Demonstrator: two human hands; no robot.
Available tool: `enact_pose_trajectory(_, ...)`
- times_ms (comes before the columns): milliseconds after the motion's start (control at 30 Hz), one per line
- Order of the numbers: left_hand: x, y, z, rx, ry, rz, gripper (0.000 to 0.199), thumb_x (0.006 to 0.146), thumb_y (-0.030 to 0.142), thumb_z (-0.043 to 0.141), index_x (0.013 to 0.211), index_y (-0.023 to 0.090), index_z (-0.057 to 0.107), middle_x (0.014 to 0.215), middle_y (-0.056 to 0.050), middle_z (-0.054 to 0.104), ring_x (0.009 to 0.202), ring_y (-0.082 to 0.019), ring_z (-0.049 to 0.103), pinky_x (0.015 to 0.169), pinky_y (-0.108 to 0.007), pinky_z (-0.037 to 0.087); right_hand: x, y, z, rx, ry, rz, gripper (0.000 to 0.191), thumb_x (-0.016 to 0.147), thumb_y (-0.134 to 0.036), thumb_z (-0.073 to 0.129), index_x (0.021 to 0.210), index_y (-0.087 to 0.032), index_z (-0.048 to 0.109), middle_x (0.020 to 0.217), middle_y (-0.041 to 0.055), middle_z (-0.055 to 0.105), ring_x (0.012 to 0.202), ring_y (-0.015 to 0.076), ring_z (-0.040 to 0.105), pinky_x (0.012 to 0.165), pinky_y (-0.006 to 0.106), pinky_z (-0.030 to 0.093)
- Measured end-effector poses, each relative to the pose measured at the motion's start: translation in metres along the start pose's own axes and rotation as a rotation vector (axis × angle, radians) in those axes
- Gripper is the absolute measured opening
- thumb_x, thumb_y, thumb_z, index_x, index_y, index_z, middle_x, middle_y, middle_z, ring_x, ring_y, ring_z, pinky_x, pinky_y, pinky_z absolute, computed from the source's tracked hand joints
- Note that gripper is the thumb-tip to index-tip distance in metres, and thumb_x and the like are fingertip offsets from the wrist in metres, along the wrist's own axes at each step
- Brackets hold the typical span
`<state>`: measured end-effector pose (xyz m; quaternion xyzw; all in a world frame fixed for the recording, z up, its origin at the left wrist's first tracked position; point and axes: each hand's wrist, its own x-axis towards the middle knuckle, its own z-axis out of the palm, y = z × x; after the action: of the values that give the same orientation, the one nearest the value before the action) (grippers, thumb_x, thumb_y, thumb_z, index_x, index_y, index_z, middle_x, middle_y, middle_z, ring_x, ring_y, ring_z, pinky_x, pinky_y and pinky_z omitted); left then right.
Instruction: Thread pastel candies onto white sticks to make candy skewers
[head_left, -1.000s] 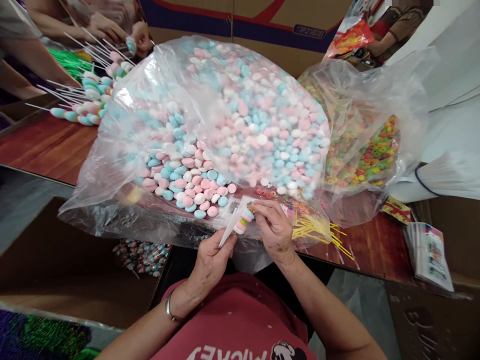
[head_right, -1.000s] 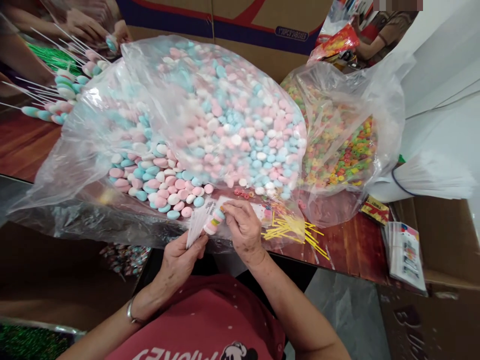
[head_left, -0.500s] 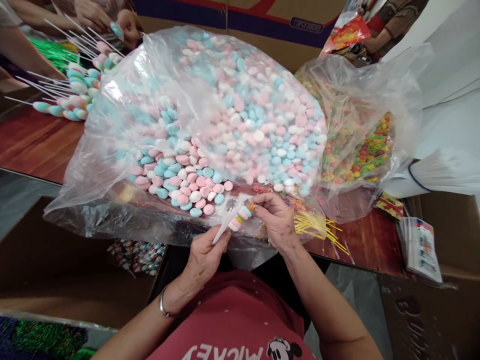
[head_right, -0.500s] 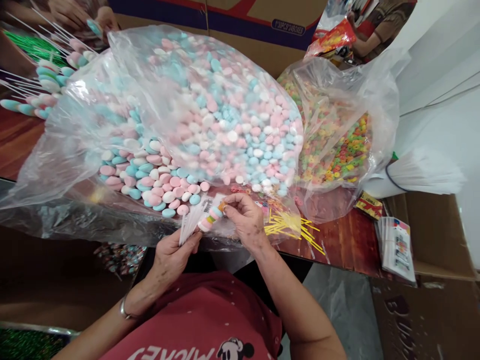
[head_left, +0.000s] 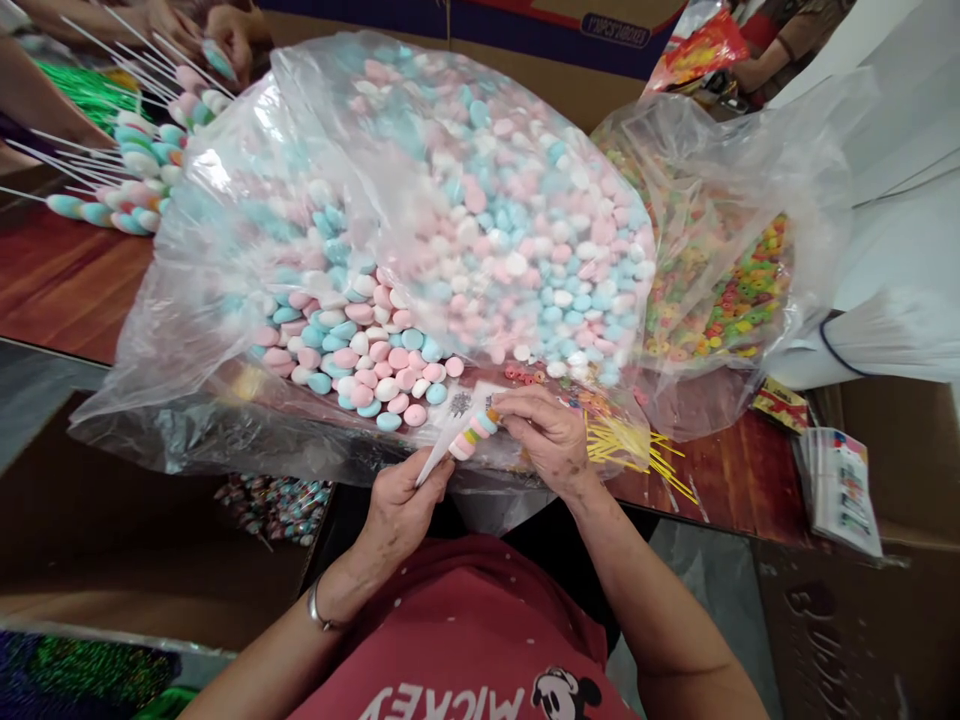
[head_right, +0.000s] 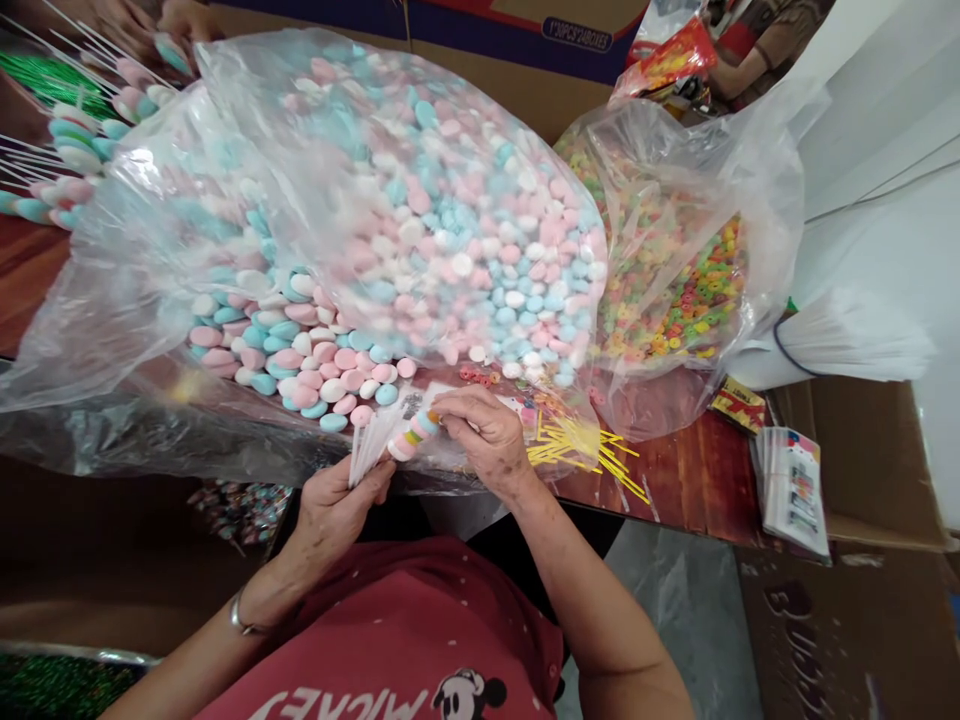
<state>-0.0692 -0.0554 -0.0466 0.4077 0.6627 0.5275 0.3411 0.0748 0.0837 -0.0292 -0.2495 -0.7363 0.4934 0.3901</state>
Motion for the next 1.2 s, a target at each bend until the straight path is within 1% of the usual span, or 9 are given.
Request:
enact_pose_trajectory(167,-0.002,0.000,0.001,-0.039,0.014,-0.010,0.032,0.082,0.027,0.055,0.053,0.018,0.048,0.048,0.004,0.044,0.045,-0.009,0.039,0.045,-0.021,0.032,-0.002,0.001,0.002,0.027,-0.013,0.068,0.013,0.084,-0.024,0.067,0.091,-0.027,0.077,0.089,0.0031,0.073,0.085,0.0166,0.065,0.076,0.031,0.055)
enact_pose_trajectory(300,-0.002,-0.001,0.003,-0.061,0.021,-0.023,0.030,0.084,0.028,0.056,0.056,0.018,0.050,0.049,0.004,0.044,0.046,-0.009,0.039,0.046,-0.022,0.033,-0.010,0.004,0.010,0.037,0.098,0.087,0.013,0.085,-0.027,0.066,0.093,-0.028,0.077,0.091,0.0022,0.074,0.087,0.0164,0.066,0.079,0.031,0.055)
enact_pose_trajectory(400,-0.001,-0.002,0.004,-0.058,0.013,-0.021,0.030,0.085,0.031,0.057,0.058,0.018,0.053,0.051,0.003,0.045,0.048,-0.009,0.040,0.047,-0.022,0.034,-0.013,0.006,0.012,0.073,0.215,0.157,0.017,0.088,-0.031,0.061,0.098,-0.028,0.075,0.093,0.0014,0.074,0.086,0.0161,0.067,0.080,0.032,0.056)
enact_pose_trajectory(500,0.000,-0.004,0.002,-0.036,0.002,-0.010,0.031,0.086,0.032,0.057,0.058,0.018,0.053,0.051,0.003,0.046,0.048,-0.009,0.040,0.047,-0.021,0.034,-0.012,0.005,0.009,0.098,0.183,0.195,0.016,0.087,-0.031,0.061,0.094,-0.025,0.074,0.088,0.0012,0.073,0.080,0.0151,0.067,0.075,0.030,0.056)
enact_pose_trajectory(633,-0.001,-0.008,-0.002,-0.007,-0.009,0.004,0.032,0.086,0.032,0.056,0.057,0.018,0.053,0.049,0.004,0.045,0.046,-0.009,0.039,0.045,-0.021,0.033,-0.006,0.000,0.003,0.000,0.064,0.113,0.014,0.086,-0.024,0.061,0.095,-0.023,0.072,0.090,0.0022,0.072,0.083,0.0148,0.067,0.076,0.029,0.055)
enact_pose_trajectory(800,-0.002,-0.011,-0.005,0.005,0.002,-0.013,0.032,0.086,0.033,0.057,0.058,0.018,0.054,0.049,0.003,0.046,0.046,-0.009,0.040,0.046,-0.022,0.034,-0.004,-0.002,0.002,-0.190,0.041,-0.124,0.021,0.088,-0.019,0.057,0.102,-0.026,0.070,0.099,0.0042,0.073,0.094,0.0173,0.067,0.085,0.034,0.054)
enact_pose_trajectory(900,-0.002,-0.012,-0.004,0.006,0.008,-0.029,0.031,0.085,0.035,0.058,0.059,0.018,0.056,0.050,0.003,0.047,0.047,-0.010,0.041,0.046,-0.022,0.035,-0.005,-0.002,0.002,-0.209,0.008,-0.130,0.020,0.088,-0.022,0.058,0.102,-0.026,0.070,0.101,0.0049,0.073,0.095,0.0181,0.067,0.085,0.035,0.054)
enact_pose_trajectory(1000,-0.002,-0.011,-0.003,0.004,0.001,-0.022,0.031,0.085,0.034,0.058,0.059,0.018,0.056,0.049,0.003,0.047,0.046,-0.010,0.041,0.047,-0.022,0.035,-0.006,0.000,0.004,-0.125,0.012,-0.045,0.015,0.085,-0.025,0.062,0.097,-0.025,0.072,0.097,0.0048,0.074,0.092,0.0177,0.067,0.085,0.034,0.055)
enact_pose_trajectory(1200,0.000,-0.010,-0.002,-0.008,-0.002,0.012,0.030,0.085,0.031,0.057,0.058,0.018,0.055,0.049,0.004,0.046,0.046,-0.009,0.041,0.046,-0.021,0.035,-0.006,0.004,0.013,0.309,0.210,0.339,0.016,0.072,-0.034,0.076,0.083,-0.022,0.072,0.079,0.0005,0.073,0.071,0.0141,0.066,0.067,0.028,0.056)
